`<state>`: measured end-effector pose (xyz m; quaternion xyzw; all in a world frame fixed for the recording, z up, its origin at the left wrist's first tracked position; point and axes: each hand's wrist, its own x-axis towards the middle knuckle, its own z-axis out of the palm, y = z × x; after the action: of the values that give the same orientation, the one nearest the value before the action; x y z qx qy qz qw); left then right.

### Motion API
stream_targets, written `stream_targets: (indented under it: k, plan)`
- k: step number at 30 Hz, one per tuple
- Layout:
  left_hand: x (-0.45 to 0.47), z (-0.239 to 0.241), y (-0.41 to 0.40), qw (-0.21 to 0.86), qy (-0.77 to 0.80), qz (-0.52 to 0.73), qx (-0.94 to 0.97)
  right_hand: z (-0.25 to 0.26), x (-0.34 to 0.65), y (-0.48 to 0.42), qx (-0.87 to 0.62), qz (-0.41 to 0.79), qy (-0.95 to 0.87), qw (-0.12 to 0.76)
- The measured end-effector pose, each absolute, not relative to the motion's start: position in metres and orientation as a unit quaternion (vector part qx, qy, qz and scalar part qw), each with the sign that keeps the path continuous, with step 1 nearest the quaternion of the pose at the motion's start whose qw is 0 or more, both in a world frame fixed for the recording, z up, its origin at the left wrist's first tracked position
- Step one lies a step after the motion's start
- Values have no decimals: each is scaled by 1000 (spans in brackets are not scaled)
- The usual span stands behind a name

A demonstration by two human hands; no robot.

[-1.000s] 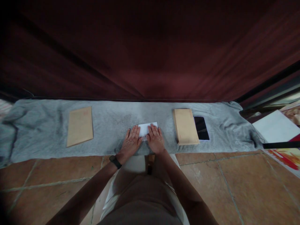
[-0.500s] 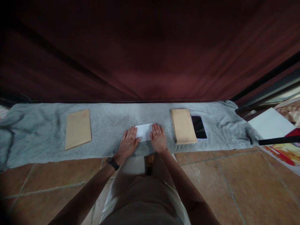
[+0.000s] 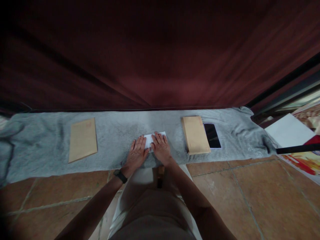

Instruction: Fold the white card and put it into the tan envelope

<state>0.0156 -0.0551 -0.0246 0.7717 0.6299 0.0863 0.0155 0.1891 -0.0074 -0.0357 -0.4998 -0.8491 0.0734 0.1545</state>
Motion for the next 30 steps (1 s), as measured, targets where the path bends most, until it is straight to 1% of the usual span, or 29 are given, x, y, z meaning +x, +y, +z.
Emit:
stream_targets:
  k: [17, 30]
  plan:
    - [11, -24, -58, 25, 635, 103, 765, -40, 230, -10, -562, 63, -810, 157]
    - [4, -25, -60, 16, 642, 104, 759, -42, 242, -13, -571, 42, -804, 163]
